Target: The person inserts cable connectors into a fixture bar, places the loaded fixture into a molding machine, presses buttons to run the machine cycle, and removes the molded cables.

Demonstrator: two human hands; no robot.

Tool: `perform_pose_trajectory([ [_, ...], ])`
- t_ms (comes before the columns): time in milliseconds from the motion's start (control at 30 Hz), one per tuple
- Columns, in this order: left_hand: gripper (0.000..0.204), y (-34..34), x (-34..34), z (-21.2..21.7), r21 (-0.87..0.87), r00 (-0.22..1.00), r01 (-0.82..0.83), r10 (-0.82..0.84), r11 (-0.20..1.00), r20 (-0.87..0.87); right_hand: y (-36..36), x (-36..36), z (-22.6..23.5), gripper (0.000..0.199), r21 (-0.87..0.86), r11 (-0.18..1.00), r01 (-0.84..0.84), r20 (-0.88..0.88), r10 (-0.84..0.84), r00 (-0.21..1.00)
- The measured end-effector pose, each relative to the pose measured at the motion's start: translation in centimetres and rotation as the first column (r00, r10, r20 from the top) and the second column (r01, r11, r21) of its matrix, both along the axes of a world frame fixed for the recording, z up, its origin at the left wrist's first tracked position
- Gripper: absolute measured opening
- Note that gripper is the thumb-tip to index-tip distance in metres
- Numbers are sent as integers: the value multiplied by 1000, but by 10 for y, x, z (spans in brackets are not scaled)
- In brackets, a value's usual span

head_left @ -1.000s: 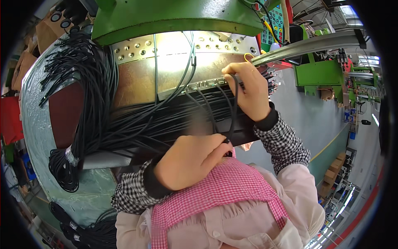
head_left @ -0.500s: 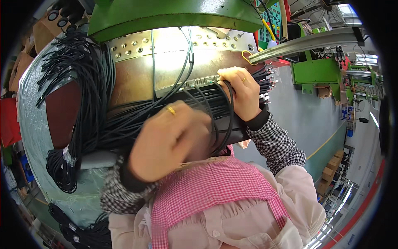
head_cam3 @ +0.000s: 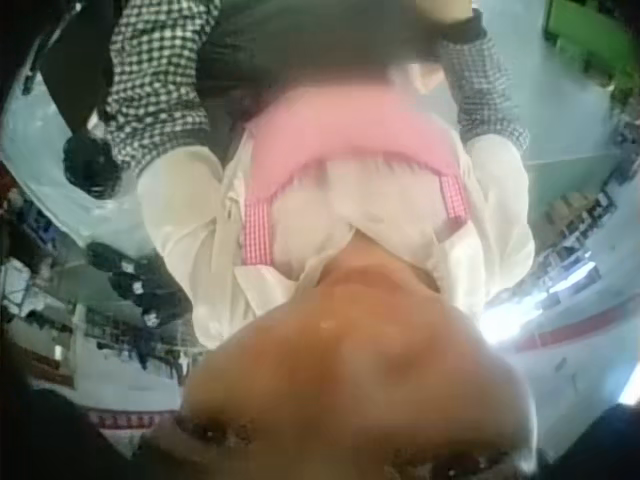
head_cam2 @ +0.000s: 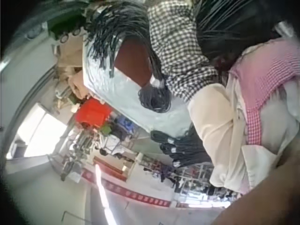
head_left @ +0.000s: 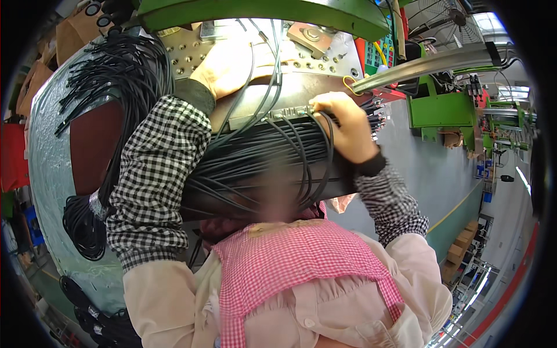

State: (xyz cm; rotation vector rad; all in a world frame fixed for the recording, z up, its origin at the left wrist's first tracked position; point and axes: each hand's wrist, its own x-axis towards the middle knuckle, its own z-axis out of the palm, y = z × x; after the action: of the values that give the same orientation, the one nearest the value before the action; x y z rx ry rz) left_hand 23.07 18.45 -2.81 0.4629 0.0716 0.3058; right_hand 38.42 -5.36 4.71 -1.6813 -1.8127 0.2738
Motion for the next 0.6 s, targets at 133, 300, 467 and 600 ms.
perform_pose_trajectory([
  [133, 30, -16, -5, 34, 152, 983, -8, 36, 988, -180, 39, 39, 43, 24, -188, 980, -63, -316, 1, 949],
  [300, 26, -22, 0, 36, 148, 991, -23, 42, 989, -128, 144, 97, -14, 27, 358, 930, 86, 623, -306, 720],
  [467, 29, -25, 1, 45, 230, 982, 9, 35, 973, -183, 204, 110, -28, 27, 213, 944, 252, 594, -330, 734],
  [600, 31, -8, -6, 46, 1, 986, 91, -90, 996, 142, 216, 97, -27, 29, 227, 940, 255, 566, -341, 751],
])
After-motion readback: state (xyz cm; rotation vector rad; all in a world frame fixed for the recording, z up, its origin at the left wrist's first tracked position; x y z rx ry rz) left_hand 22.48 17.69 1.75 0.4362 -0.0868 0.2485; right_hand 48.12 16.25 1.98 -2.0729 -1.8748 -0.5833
